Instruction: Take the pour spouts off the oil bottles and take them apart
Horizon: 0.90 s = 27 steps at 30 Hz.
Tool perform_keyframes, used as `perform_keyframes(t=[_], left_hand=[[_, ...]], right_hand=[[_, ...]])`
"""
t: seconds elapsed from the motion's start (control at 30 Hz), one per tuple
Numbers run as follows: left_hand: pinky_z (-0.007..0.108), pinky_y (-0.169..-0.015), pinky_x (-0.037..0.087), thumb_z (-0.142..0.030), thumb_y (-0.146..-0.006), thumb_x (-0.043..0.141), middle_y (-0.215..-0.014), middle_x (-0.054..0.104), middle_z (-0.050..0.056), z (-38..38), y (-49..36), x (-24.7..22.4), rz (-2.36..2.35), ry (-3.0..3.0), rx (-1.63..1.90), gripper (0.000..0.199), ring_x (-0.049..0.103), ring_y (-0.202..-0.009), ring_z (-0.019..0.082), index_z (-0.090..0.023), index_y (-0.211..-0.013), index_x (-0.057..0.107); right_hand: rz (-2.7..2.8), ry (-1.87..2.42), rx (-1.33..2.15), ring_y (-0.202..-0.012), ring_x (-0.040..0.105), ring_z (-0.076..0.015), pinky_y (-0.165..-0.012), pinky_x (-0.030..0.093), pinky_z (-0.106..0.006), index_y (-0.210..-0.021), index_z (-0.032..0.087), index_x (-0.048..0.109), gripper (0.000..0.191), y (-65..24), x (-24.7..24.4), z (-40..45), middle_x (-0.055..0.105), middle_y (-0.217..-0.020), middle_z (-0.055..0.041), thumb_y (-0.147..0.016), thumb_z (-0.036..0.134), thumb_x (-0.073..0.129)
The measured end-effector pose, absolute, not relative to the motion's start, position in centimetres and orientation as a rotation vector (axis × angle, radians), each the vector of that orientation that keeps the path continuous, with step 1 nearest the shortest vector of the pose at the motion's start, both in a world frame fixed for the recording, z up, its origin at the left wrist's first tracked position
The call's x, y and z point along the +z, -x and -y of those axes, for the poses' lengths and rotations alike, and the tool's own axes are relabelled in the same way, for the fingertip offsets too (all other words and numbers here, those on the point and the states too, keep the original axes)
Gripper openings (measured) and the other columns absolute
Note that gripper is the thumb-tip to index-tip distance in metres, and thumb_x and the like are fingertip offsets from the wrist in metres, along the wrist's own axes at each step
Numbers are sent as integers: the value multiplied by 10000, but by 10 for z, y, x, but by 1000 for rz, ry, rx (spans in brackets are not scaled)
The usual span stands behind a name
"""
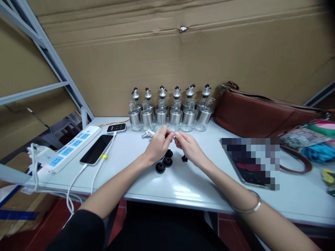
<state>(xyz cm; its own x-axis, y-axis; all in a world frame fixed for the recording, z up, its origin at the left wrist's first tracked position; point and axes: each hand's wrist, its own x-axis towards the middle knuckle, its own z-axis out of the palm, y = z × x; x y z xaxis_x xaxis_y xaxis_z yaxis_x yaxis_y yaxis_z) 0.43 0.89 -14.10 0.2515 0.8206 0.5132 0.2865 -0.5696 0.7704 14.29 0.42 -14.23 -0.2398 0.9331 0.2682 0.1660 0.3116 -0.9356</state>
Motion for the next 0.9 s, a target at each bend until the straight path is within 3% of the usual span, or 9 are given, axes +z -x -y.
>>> perform_keyframes(t=[0.2, 0.4, 0.57, 0.73, 0.9], left_hand=[[208, -530, 399, -328, -868, 489, -531, 505, -69, -24, 5, -139, -925, -1437, 1289, 227, 498, -458, 68, -184, -737, 374], [203, -597, 434, -348, -844, 540, -585, 568, -53, -27, 6, -139, -923, -1404, 1341, 208, 555, -552, 70, -171, -818, 436], [201, -606, 436, -319, -847, 531, -626, 607, -28, -27, 8, -137, -934, -1383, 1358, 174, 573, -600, 81, -168, -848, 445], [181, -553, 409, -305, -853, 519, -629, 606, -24, -29, 12, -135, -990, -1341, 1391, 151, 554, -589, 80, -172, -855, 449], [186, -556, 407, -335, -849, 527, -641, 603, -25, -28, 12, -134, -993, -1341, 1388, 180, 547, -583, 81, -175, -854, 446]], right_hand=[[1593, 1175, 507, -582, 395, -138, -578, 304, -280, -648, 216, 376, 392, -168, -128, -10, 413, -601, 8, -899, 513, 322], [1760, 1197, 541, -630, 508, -148, -604, 374, -264, -683, 206, 442, 156, -178, -127, -19, 557, -672, -10, -745, 306, 545], [1956, 1234, 608, -598, 529, -146, -613, 381, -263, -694, 207, 432, 99, -177, -135, -20, 572, -631, 1, -748, 207, 515], [2151, 1366, 511, -596, 514, -148, -609, 351, -257, -745, 188, 529, 61, -178, -139, -24, 581, -639, -10, -743, 138, 494], [2251, 1431, 423, -609, 514, -143, -591, 357, -247, -682, 166, 613, 91, -177, -136, -23, 601, -665, -29, -694, 143, 526]])
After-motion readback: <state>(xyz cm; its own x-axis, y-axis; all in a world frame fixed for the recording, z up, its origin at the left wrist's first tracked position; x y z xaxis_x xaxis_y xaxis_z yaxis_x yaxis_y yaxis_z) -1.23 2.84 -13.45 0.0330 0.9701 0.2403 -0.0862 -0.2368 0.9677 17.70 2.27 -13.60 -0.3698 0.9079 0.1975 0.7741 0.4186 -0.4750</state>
